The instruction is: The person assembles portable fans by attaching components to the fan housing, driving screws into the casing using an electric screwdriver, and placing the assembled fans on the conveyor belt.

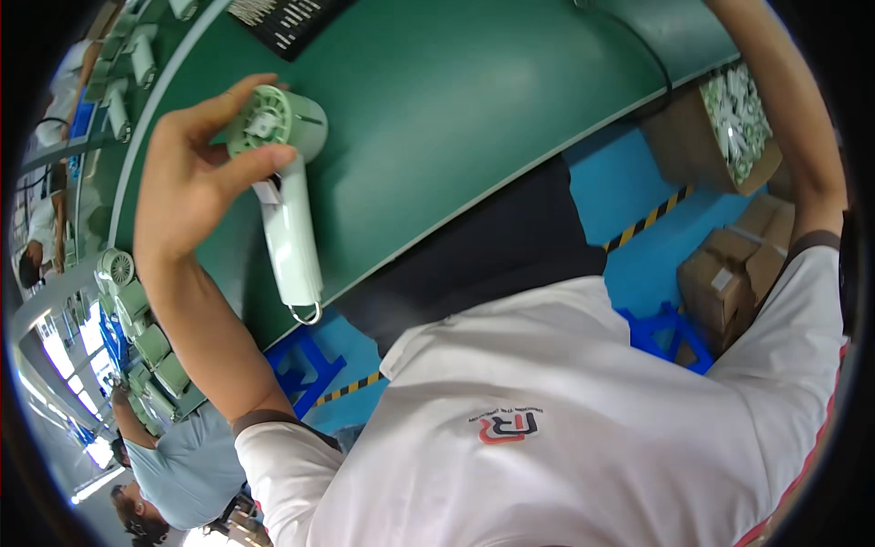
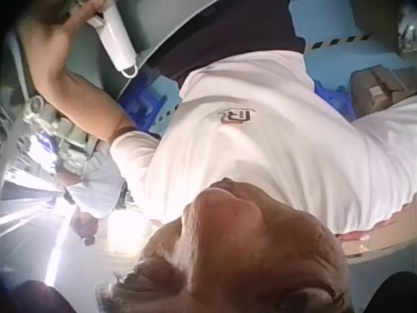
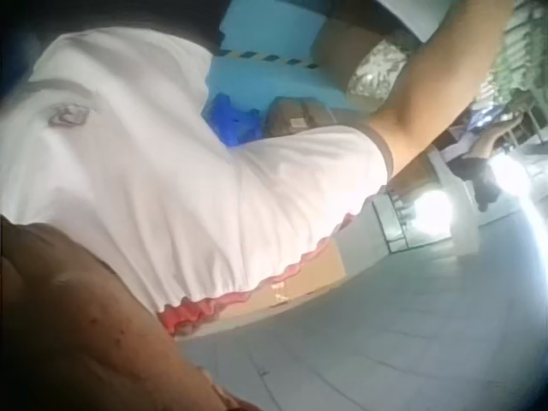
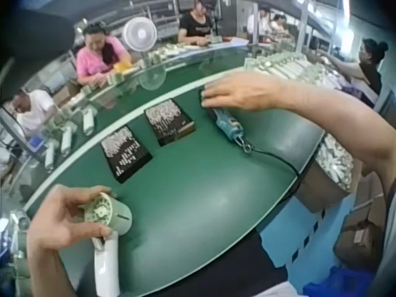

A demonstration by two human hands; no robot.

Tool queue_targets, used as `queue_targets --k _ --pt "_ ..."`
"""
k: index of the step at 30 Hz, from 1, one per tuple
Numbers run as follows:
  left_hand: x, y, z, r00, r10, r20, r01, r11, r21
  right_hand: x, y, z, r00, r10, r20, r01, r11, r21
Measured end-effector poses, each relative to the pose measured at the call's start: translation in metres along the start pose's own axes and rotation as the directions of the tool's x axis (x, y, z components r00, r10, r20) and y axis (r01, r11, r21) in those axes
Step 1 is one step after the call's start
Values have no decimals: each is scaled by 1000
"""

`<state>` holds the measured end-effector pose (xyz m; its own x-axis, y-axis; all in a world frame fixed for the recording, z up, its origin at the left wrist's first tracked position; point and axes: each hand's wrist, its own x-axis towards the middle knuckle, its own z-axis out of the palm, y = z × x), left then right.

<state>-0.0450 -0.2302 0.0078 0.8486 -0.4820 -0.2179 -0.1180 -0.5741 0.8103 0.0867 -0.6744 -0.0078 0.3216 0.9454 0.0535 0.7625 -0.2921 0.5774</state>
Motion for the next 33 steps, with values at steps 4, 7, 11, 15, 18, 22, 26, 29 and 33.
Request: queue_targets --k 4,7,11,15,18,22,26,29,33 --pt "-2 7 1 998 25 -53 -19 995 93 13 -3 14 944 -82 -320 164 957 238" --pt "-5 3 -2 995 65 -77 -47 975 218 27 10 73 704 -142 -696 381 903 201" --pt "-15 3 -5 990 83 -115 -52 966 253 27 10 26 975 -163 -153 188 967 170" --pt "-6 10 2 990 101 -93 -76 966 246 3 -12 -2 974 140 -179 -49 899 434" --pt "-6 10 3 992 90 -93 -66 970 233 23 -29 -7 605 672 -427 -26 553 833" --pt "-11 5 0 986 124 -107 -95 965 245 119 -72 -86 257 919 -298 496 139 857" --pt "-10 9 0 988 108 -110 -83 974 211 188 -96 -135 415 910 2 748 -343 569" --pt "-12 6 2 981 147 -130 -119 972 204 213 -113 -159 562 810 167 658 -560 504" --pt "-11 7 2 981 158 -117 -133 971 198 211 -115 -171 564 791 236 599 -589 542"
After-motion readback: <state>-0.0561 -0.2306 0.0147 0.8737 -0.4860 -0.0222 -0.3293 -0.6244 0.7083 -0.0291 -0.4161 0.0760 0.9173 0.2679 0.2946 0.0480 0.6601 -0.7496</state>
